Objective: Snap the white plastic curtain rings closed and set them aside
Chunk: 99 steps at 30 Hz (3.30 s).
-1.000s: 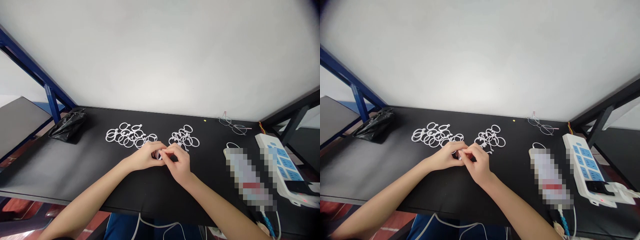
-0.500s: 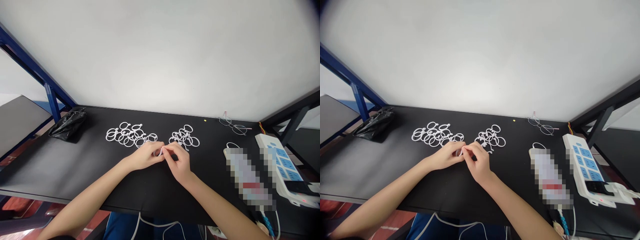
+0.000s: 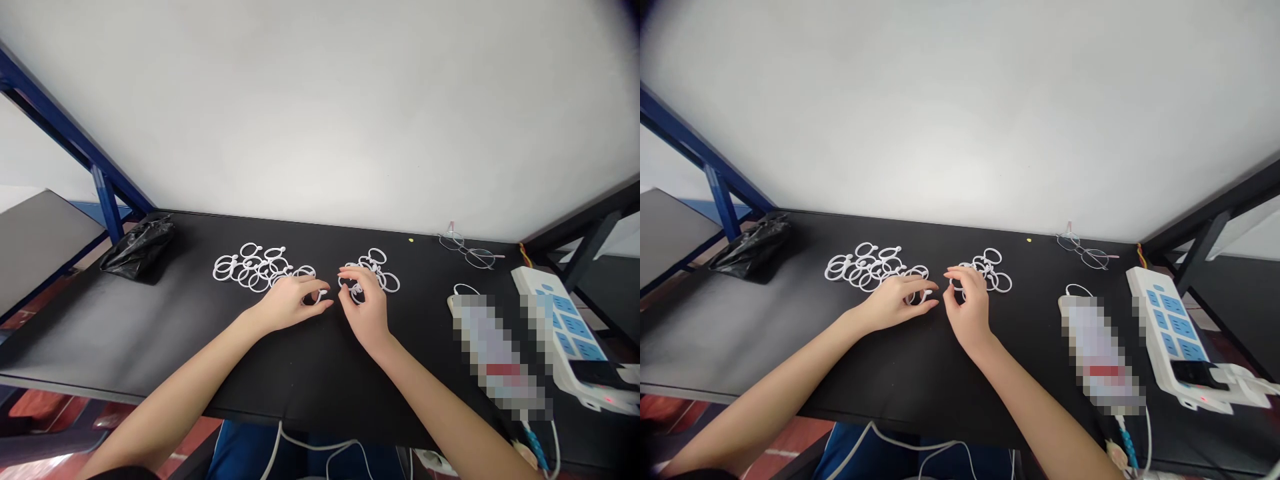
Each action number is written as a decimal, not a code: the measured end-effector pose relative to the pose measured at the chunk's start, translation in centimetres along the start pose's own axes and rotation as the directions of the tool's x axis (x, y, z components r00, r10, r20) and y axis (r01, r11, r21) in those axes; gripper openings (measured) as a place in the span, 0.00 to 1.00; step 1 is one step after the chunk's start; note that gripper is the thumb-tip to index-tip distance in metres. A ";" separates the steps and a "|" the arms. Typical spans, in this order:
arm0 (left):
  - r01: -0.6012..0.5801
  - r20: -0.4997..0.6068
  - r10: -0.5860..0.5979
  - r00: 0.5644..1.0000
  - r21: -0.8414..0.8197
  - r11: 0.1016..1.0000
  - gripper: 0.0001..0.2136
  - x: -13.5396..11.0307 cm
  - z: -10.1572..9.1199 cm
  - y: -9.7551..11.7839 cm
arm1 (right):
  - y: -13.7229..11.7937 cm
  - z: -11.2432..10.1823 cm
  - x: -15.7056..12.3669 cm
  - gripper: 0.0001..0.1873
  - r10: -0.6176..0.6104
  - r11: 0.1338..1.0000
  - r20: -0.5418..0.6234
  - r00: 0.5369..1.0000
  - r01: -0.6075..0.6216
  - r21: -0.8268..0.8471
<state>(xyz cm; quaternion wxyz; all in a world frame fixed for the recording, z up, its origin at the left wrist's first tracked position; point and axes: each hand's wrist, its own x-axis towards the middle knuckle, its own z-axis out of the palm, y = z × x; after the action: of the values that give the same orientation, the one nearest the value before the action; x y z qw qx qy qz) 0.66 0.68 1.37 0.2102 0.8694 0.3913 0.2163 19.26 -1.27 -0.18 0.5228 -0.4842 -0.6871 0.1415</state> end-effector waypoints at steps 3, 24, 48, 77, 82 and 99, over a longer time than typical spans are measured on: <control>0.010 0.006 -0.011 1.000 0.101 0.995 0.14 0.0 0.2 -0.4 | 0.9 0.0 0.1 0.17 0.027 0.993 0.045 0.999 -0.022 -0.113; 0.005 -0.007 -0.002 1.000 0.413 0.911 0.14 -0.2 0.0 -1.7 | 1.5 0.7 -0.4 0.12 0.075 0.984 0.239 0.968 -0.032 -0.177; 0.097 -0.176 -0.011 0.984 0.487 0.868 0.18 0.0 -0.6 -1.9 | 0.7 0.2 0.2 0.14 0.341 0.898 0.095 0.935 -0.354 0.260; -0.272 -0.157 0.285 0.946 0.100 0.957 0.15 -0.1 0.4 0.9 | -1.3 0.6 -1.1 0.12 0.348 0.752 0.409 0.843 -0.512 0.415; -0.201 -0.185 0.186 0.965 -0.065 0.977 0.11 -0.1 0.2 0.7 | -1.6 0.6 -1.2 0.13 0.344 0.761 0.377 0.860 -0.491 0.424; -0.175 -0.125 0.164 0.979 -0.084 0.981 0.18 -0.1 0.4 1.1 | -1.0 0.6 -1.2 0.14 0.280 0.860 0.293 0.914 -0.374 0.348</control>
<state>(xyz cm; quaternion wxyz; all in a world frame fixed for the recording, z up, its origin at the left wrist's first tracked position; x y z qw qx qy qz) 1.43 -0.11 1.61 0.2086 0.8744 0.3168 0.3026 18.26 -2.57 -0.43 0.4941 -0.4586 -0.6073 0.4204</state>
